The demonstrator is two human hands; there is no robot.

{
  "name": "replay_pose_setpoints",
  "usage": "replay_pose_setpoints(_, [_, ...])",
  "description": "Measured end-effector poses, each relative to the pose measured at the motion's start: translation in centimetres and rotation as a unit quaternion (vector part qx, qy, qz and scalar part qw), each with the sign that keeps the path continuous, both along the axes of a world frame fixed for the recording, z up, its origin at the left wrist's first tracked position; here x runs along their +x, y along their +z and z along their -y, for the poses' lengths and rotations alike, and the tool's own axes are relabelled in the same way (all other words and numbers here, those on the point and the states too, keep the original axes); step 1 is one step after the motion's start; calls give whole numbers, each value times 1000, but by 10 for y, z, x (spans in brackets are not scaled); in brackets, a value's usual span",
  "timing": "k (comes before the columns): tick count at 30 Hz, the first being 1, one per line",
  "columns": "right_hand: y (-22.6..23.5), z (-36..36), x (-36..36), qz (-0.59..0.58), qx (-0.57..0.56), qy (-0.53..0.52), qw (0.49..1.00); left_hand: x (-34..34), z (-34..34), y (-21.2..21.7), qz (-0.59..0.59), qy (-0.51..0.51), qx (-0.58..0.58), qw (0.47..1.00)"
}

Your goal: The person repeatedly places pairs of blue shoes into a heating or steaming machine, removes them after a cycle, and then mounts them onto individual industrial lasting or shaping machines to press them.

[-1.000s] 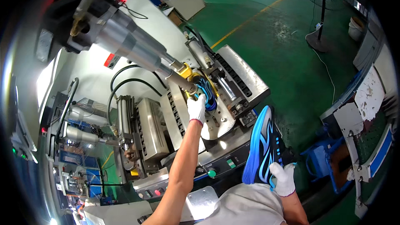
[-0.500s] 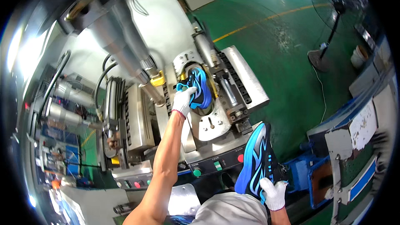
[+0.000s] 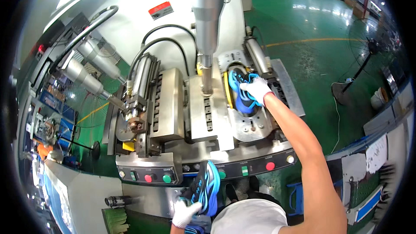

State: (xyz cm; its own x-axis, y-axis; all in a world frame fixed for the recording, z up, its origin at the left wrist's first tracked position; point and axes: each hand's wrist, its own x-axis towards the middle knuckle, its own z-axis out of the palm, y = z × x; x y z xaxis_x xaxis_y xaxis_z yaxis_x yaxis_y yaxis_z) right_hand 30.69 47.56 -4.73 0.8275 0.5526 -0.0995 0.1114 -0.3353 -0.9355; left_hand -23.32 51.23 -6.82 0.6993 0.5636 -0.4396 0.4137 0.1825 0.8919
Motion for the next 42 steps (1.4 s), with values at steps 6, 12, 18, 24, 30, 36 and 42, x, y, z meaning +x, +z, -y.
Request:
replay_pose_setpoints(6, [-99,-44,32,266,-288,-10,920,-121,78,-102,-204,265,10,942])
replay_pose_setpoints(12, [-91,-70,35,300,-288,42,909,-138,136,-249,-519,418,244,705])
replay_pose_setpoints(18, [-101,-36,80,257,-223,82,937,-96,111,-196,-345,487,121,793])
replay_pose_setpoints(24, [-49,10,-110,209,103,48,971,-169,177,-169,-154,542,111,819])
replay_pose_setpoints(30, [-141,69,-311,471,-98,398,781,-206,179,-173,-115,632,212,736])
replay_pose_setpoints(36, [-158,55,-374,506,-210,422,722,-200,125,-227,-198,569,257,755])
replay_pose_setpoints(42, [-156,60,-587,118,-241,573,775,-220,118,-239,-130,540,257,791])
